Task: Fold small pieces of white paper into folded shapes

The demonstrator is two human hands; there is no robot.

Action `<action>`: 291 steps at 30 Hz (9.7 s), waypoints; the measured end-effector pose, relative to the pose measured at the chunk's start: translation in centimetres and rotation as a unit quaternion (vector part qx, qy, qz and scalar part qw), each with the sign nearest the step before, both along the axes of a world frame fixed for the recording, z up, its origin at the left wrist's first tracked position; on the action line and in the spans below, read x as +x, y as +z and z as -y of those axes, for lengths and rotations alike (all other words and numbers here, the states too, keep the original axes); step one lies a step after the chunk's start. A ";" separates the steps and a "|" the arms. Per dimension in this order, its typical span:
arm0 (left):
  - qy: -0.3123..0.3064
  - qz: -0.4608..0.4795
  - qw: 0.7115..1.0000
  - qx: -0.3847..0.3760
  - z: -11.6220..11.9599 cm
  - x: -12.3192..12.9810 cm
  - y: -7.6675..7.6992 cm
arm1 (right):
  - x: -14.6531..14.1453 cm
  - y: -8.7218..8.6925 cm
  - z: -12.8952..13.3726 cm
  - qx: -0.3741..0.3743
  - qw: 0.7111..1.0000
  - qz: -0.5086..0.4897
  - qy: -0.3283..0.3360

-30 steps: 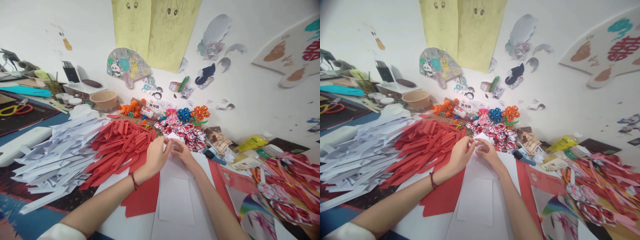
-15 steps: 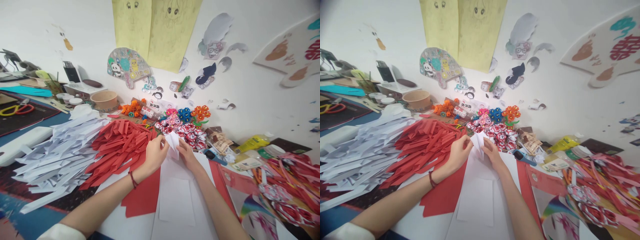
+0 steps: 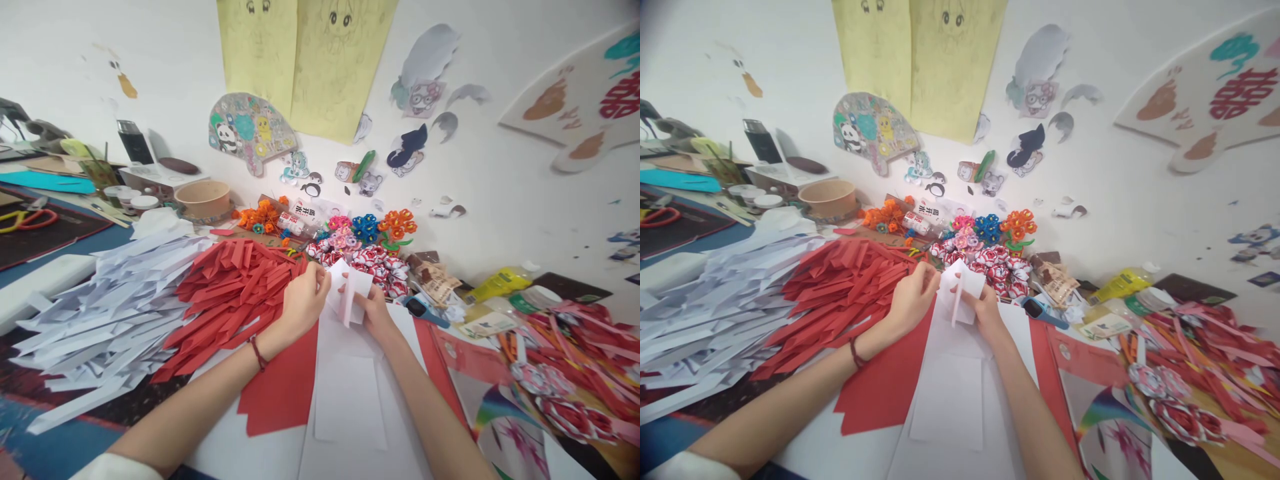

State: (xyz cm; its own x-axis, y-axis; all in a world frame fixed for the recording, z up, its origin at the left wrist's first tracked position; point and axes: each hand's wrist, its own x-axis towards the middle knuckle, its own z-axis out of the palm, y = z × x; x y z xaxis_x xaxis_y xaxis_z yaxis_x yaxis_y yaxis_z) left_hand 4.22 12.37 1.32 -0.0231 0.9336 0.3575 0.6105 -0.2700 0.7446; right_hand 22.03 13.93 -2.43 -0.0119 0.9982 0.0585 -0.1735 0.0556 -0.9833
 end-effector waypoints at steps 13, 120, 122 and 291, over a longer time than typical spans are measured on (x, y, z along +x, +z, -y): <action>-0.053 0.010 0.997 0.053 0.3 0.1 0.2 | -2.2 0.2 0.9 0.006 0.995 0.045 -0.091; -0.034 0.107 0.993 -0.024 -1.0 1.5 -4.6 | -0.2 -1.6 -0.5 0.042 0.979 0.183 -0.078; -0.034 0.112 0.993 -0.021 -1.0 1.5 -4.7 | -0.4 -1.6 -0.4 0.037 0.979 0.180 -0.085; -0.014 0.090 0.996 -0.016 -0.8 1.6 -4.5 | -0.8 -2.7 -0.5 0.015 0.979 0.159 -0.126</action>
